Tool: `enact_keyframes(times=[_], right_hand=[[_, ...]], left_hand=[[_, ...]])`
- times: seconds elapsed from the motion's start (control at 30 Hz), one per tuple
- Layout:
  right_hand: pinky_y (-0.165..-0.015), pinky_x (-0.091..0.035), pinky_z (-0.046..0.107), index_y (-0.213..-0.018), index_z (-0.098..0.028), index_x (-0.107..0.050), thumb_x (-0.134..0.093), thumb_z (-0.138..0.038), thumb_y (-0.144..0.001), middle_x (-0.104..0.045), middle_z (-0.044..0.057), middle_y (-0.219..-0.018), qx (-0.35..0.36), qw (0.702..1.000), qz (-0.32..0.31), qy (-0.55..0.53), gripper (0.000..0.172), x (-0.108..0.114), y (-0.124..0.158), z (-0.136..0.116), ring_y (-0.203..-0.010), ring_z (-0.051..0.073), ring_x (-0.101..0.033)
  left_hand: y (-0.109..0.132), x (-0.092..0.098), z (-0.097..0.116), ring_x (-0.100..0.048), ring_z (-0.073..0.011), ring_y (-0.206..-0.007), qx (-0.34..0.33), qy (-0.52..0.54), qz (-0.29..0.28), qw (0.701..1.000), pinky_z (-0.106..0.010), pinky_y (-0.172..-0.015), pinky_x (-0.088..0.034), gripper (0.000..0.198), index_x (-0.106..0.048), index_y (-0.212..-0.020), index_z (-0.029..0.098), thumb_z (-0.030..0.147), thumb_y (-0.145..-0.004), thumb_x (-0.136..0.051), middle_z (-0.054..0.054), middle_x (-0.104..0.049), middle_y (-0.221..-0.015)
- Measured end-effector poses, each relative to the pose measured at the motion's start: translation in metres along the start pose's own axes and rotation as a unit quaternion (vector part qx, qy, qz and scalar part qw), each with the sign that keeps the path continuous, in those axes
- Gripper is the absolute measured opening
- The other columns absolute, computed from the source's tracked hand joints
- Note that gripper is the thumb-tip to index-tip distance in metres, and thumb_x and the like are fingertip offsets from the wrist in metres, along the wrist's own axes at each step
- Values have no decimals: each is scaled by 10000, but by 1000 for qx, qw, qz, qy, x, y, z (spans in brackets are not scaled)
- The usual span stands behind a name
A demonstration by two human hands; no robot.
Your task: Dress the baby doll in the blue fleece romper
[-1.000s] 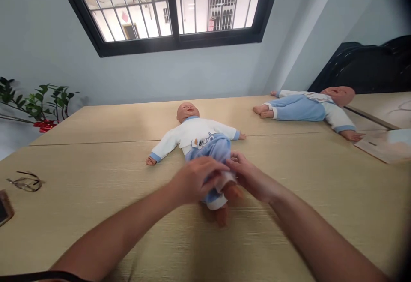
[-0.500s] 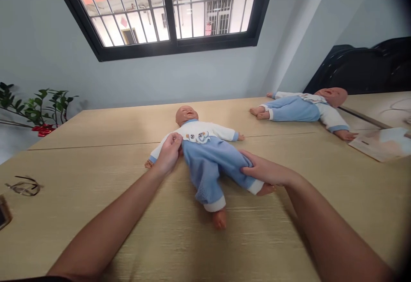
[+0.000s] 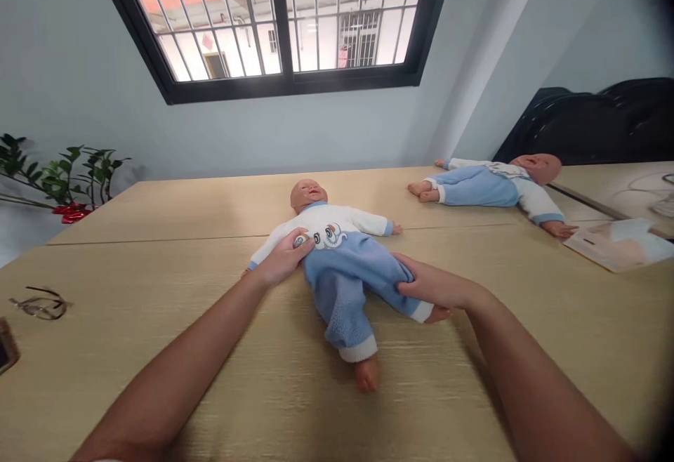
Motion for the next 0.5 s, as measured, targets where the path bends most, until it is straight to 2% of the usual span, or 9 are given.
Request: enact_keyframes(times=[0.1,0.13,0.17,0.2,0.3,0.33,0.4,0.5], right_hand=[[-1051,-515,518,-1352,-314,-657,-691,-167,-670,-718,9,-1317,22,1000,-3,-22,699,-1,0,-3,-1187,361,-650],[-1046,-520,515,-1343,-322,-663,-688,-164,-667,-717,2,-1318,26,999,-5,-26,695,-1,0,-4,-1189,361,-648],[-1031,-529,512,-1348,-330,-659,-682,-160,-666,-719,-2,-1313,25,999,-8,-27,703,-2,0,-3,-1176,358,-654],[-1011,-540,508,-1367,-337,-646,-673,-156,-668,-720,-5,-1308,20,999,-12,-23,722,-3,1,-3,-1156,354,-663],[-975,-555,491,-1422,-334,-604,-645,-148,-677,-722,-3,-1299,6,1000,-22,-5,769,-6,1,-2,-1114,336,-678],[-974,-554,486,-1419,-321,-607,-645,-146,-673,-726,3,-1290,2,1000,-23,-2,768,-7,2,-2,-1109,333,-679],[-974,-550,489,-1384,-297,-634,-657,-146,-655,-736,16,-1265,-6,1000,-18,0,745,-6,2,-2,-1096,335,-681],[-971,-539,519,-1331,-291,-671,-674,-138,-634,-746,38,-1235,-23,1000,7,3,713,-3,2,1,-1069,360,-686]], left_hand=[[3,-20,-15,-664,-239,-899,91,92,-99,987,-350,-784,-532,508,-665,-1019,174,645,-837,-717,-108,-716,-987],[3,-22,-16,-671,-252,-932,104,118,-107,982,-367,-813,-540,497,-668,-1023,167,629,-847,-713,-127,-718,-1015],[0,-19,-13,-673,-249,-934,96,138,-89,982,-370,-825,-543,471,-659,-1020,167,602,-848,-722,-126,-715,-1013],[-4,-10,-9,-668,-231,-911,70,151,-46,985,-359,-822,-543,436,-639,-1012,178,562,-836,-747,-104,-705,-986],[-10,26,10,-610,-146,-794,-64,135,131,980,-277,-766,-515,438,-540,-966,217,448,-736,-833,1,-622,-877],[-10,33,13,-588,-127,-774,-96,113,165,975,-256,-754,-501,467,-513,-964,223,431,-709,-845,20,-596,-868],[-12,34,13,-562,-116,-759,-108,51,164,979,-238,-732,-477,502,-498,-1010,225,448,-713,-836,28,-581,-870],[-12,25,-8,-560,-133,-745,-21,-45,86,995,-244,-681,-446,525,-532,-1148,205,565,-821,-729,10,-601,-867]])
Point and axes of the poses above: each hand's wrist, its own y-axis away from the middle knuckle, its own x-axis out of the back of the hand, z = x × y, the point moved 10 cm from there along -y, towards the middle knuckle
